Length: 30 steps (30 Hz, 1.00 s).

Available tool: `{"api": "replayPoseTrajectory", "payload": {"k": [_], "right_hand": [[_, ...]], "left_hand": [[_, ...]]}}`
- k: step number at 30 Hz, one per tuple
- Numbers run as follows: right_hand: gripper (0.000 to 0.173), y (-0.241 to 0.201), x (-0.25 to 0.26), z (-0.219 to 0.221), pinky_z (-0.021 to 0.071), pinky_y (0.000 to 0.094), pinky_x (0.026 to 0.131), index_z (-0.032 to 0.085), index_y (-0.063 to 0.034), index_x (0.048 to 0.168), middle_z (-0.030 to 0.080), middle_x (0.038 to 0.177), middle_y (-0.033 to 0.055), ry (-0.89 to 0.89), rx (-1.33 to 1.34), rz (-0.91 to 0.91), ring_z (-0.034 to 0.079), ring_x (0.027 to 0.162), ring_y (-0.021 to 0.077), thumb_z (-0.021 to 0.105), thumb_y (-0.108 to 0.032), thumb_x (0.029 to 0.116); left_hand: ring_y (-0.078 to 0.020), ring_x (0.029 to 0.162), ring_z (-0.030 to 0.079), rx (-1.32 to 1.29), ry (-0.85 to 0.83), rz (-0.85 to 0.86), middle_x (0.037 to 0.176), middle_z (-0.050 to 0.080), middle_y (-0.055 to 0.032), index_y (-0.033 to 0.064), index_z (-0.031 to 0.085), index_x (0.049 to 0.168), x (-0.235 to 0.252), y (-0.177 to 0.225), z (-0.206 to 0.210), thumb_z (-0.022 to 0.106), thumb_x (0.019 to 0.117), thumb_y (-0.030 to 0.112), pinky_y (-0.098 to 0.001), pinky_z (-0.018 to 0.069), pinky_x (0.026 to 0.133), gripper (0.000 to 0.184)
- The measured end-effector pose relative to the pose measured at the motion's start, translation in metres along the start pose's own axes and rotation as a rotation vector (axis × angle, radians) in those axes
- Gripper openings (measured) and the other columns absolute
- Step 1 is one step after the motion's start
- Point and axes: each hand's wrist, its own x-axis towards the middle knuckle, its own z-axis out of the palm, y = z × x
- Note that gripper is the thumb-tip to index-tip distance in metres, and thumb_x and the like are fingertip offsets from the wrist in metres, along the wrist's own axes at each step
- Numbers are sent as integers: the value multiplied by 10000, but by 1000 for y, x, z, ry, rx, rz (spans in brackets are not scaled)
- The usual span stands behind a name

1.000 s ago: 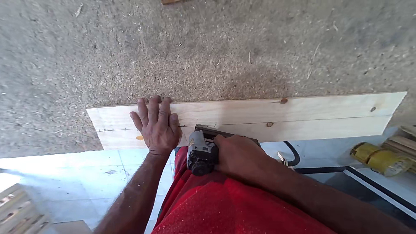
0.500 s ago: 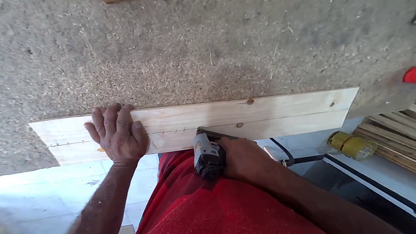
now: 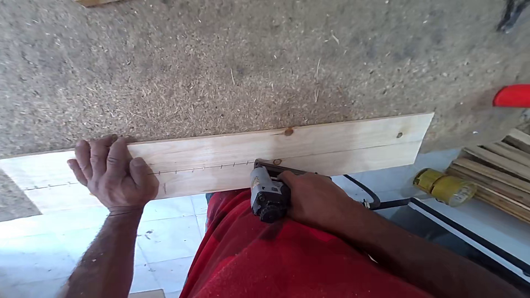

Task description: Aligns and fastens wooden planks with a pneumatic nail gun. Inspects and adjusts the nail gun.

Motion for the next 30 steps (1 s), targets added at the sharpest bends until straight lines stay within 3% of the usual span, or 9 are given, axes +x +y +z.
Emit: {"api": "replayPoseTrajectory", "payload": {"k": [4,10,14,17,20,22,24,27,30], "right_hand": [[395,23,-8,6,536,426,593,621,-242,1056,633,748,-42,59,-8,16,660,708,164,696,-553,823],[430,50,-17,8,554,438,616,643,-250,1112,659,777,-38,75,10,67,674,731,165,705,-558,819],[459,68,-21,8,556,438,614,627,-251,1123,650,780,-39,74,6,68,673,734,167,696,-579,809],[483,86,-25,7,557,440,628,630,-243,1136,656,794,-33,68,12,66,676,751,171,681,-612,829],[483,106,-28,4,563,458,649,639,-215,1135,665,820,-2,55,-2,52,686,781,201,683,-597,842],[490,121,-31,1,560,458,642,637,-214,1128,661,807,-2,47,-7,55,684,769,202,688,-608,841],[468,135,-35,-1,553,448,629,620,-226,1134,646,796,-14,35,-15,54,674,755,194,680,-590,845],[418,158,-39,-3,542,440,605,616,-226,1059,626,767,-18,40,-21,51,663,727,189,685,-575,840],[466,179,-44,1,555,447,610,633,-233,1117,649,780,-20,69,3,33,673,729,183,686,-593,825]], "left_hand": [[-274,1544,297,-20,-10,-8,1564,499,-20,285,541,1487,-2,-7,4,289,1028,549,-599,153,1250,587],[-288,1546,295,1,-8,3,1559,509,-28,265,553,1484,-2,-13,10,285,1035,528,-593,143,1258,585],[-323,1563,244,34,-4,-25,1634,406,-65,237,496,1535,-8,-11,15,307,1030,607,-620,141,1259,654],[-399,1567,195,-20,-42,-42,1666,307,-175,139,390,1589,-15,41,9,311,1031,645,-654,135,1254,758],[-448,1563,160,-156,-80,37,1662,269,-242,111,362,1595,-23,141,12,409,1049,537,-689,131,1237,695],[-444,1569,133,-185,-118,72,1670,260,-225,114,401,1575,-27,202,28,408,1045,540,-706,95,1231,680],[-394,1583,123,-95,-141,49,1692,269,-126,194,421,1577,-32,243,49,395,1014,626,-690,57,1233,711],[-345,1593,110,27,-123,34,1707,252,-49,259,376,1604,-32,255,61,382,986,678,-664,64,1237,747],[-328,1594,119,51,-101,44,1699,275,-43,254,377,1601,-35,251,61,345,985,680,-644,67,1241,749]]}}
